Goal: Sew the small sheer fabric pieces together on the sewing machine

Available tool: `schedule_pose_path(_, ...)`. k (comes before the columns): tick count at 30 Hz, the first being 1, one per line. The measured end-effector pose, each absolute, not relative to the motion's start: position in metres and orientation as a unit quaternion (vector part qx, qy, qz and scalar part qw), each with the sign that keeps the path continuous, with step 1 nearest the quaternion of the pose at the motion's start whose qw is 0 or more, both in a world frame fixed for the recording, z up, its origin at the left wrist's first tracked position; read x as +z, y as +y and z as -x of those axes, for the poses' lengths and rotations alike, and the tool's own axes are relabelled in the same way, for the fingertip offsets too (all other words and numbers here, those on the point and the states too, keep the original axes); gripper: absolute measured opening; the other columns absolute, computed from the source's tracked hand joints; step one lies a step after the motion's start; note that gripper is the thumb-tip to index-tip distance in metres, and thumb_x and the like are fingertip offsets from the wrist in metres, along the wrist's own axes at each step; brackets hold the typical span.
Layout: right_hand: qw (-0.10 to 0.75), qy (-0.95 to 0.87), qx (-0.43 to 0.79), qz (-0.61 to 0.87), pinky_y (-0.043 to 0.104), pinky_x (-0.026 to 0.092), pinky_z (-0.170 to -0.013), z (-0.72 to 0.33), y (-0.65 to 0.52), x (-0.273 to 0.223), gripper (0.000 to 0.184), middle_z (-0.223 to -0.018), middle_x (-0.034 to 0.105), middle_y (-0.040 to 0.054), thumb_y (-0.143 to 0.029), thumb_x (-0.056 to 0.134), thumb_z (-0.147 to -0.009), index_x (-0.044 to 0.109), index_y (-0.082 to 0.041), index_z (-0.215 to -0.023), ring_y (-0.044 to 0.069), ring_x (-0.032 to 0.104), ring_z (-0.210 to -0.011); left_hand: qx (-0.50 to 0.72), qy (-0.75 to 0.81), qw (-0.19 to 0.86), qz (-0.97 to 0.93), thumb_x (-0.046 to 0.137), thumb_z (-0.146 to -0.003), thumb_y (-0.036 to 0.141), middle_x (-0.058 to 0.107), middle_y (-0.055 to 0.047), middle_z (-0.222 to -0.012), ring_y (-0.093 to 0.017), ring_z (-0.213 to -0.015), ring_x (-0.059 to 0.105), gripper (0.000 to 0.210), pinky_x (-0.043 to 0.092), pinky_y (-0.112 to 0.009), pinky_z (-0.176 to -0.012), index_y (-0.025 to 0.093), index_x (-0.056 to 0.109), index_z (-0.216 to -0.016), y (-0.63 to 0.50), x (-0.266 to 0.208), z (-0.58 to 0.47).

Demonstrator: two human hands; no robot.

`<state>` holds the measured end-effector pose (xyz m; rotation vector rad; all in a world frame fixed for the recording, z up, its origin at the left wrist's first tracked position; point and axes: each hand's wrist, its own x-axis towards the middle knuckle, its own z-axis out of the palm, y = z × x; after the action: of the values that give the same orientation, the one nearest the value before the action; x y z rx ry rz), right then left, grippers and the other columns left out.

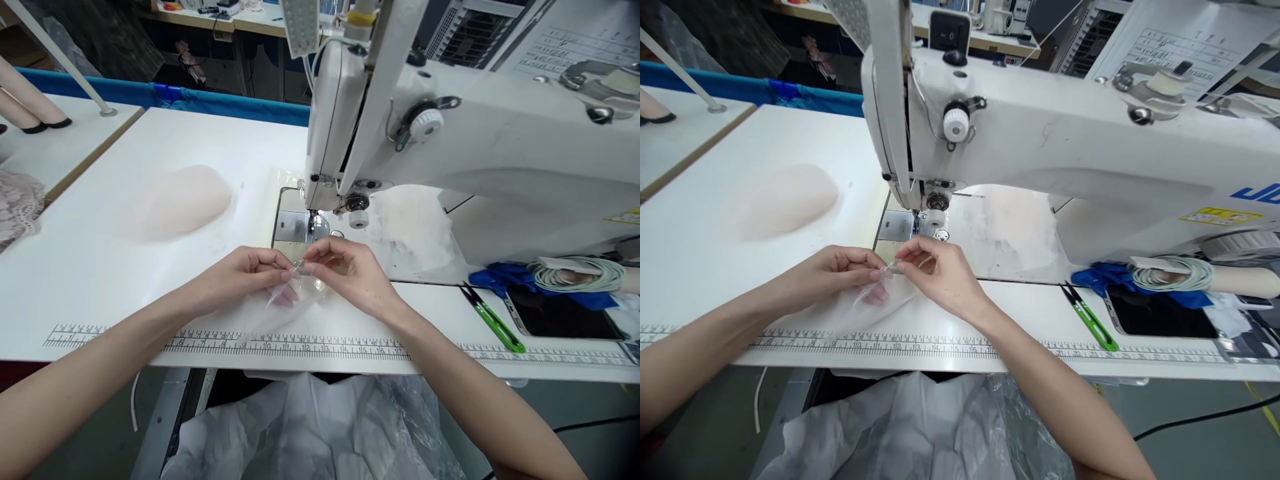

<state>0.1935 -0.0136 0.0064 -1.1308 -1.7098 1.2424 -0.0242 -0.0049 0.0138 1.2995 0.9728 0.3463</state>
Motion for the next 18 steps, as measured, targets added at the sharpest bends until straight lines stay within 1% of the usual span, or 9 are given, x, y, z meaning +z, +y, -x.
schedule_pose_path(3,0.358,-0.682,0.467,0.435,0.029,0.051,-0.074,-0.191,-0.015,0.003,0.006,-0.09,0.07,0.0008,-0.026,0.066,-0.084,0.068,-0.021,-0.087,0.014,0.064,-0.081,0.154,0.433,0.677,-0.575,0.061,-0.089,0.046,0.076,-0.003,-0.089,-0.019,-0.086,0.072,0.028,0.056,-0.031,-0.086,0.021,0.069,-0.1,-0.006,0.014,0.024)
schedule_pose_path(6,0.341,-0.684,0.477,0.435,0.028,0.051,-0.072,-0.188,-0.016,0.001,0.009,-0.085,0.069,0.0,-0.029,0.068,-0.084,0.067,-0.021,-0.085,0.014,0.063,-0.078,0.145,0.438,0.671,-0.58,0.06,-0.089,0.047,0.076,-0.001,-0.089,-0.019,-0.087,0.072,0.029,0.055,-0.029,-0.086,0.022,0.069,-0.099,-0.007,0.018,0.022)
schedule_pose_path(9,0.343,-0.696,0.446,0.447,0.027,0.051,-0.072,-0.19,-0.018,0.006,0.008,-0.084,0.07,-0.0003,-0.028,0.066,-0.085,0.067,-0.02,-0.084,0.014,0.064,-0.078,0.122,0.452,0.644,-0.605,0.058,-0.089,0.051,0.075,0.0,-0.089,-0.019,-0.088,0.07,0.033,0.053,-0.025,-0.084,0.023,0.07,-0.1,-0.007,0.022,0.023)
schedule_pose_path(11,0.326,-0.731,0.384,0.462,0.027,0.05,-0.075,-0.197,-0.022,0.015,0.006,-0.093,0.071,0.0007,-0.023,0.062,-0.087,0.067,-0.021,-0.091,0.014,0.065,-0.083,0.109,0.472,0.621,-0.617,0.058,-0.087,0.056,0.075,0.001,-0.089,-0.019,-0.089,0.069,0.037,0.052,-0.022,-0.082,0.024,0.07,-0.1,-0.005,0.019,0.026)
schedule_pose_path(13,0.269,-0.775,0.291,0.492,0.028,0.049,-0.076,-0.21,-0.029,0.025,0.013,-0.105,0.071,0.0014,-0.021,0.059,-0.089,0.066,-0.022,-0.099,0.015,0.066,-0.088,0.095,0.477,0.621,-0.614,0.061,-0.082,0.062,0.075,0.001,-0.093,-0.02,-0.095,0.068,0.043,0.052,-0.021,-0.085,0.024,0.07,-0.101,-0.001,0.011,0.03)
schedule_pose_path(14,0.233,-0.788,0.239,0.517,0.028,0.049,-0.077,-0.219,-0.035,0.03,0.015,-0.109,0.07,0.0015,-0.021,0.058,-0.09,0.066,-0.023,-0.103,0.016,0.066,-0.09,0.079,0.478,0.632,-0.605,0.065,-0.077,0.065,0.075,0.0,-0.095,-0.021,-0.098,0.068,0.047,0.053,-0.021,-0.084,0.025,0.07,-0.101,0.001,0.006,0.031)
schedule_pose_path(16,0.172,-0.784,0.139,0.58,0.029,0.049,-0.077,-0.243,-0.05,0.037,0.018,-0.111,0.071,0.0031,-0.024,0.055,-0.093,0.066,-0.023,-0.107,0.019,0.067,-0.092,0.076,0.497,0.642,-0.579,0.071,-0.07,0.066,0.075,0.001,-0.1,-0.024,-0.102,0.067,0.052,0.054,-0.022,-0.083,0.026,0.069,-0.103,0.001,-0.004,0.033)
schedule_pose_path(17,0.154,-0.768,0.102,0.613,0.03,0.048,-0.076,-0.256,-0.059,0.039,0.02,-0.11,0.071,0.0054,-0.024,0.052,-0.094,0.065,-0.022,-0.109,0.021,0.067,-0.094,0.088,0.513,0.629,-0.578,0.071,-0.07,0.066,0.075,0.001,-0.101,-0.024,-0.103,0.067,0.051,0.054,-0.023,-0.084,0.027,0.068,-0.103,0.0,-0.008,0.032)
schedule_pose_path(18,0.146,-0.75,0.075,0.641,0.033,0.047,-0.077,-0.271,-0.069,0.039,0.023,-0.109,0.071,0.0098,-0.021,0.049,-0.094,0.065,-0.019,-0.11,0.025,0.067,-0.095,0.105,0.528,0.606,-0.586,0.069,-0.072,0.066,0.075,0.002,-0.101,-0.023,-0.103,0.067,0.05,0.054,-0.024,-0.084,0.027,0.068,-0.104,-0.002,-0.01,0.031)
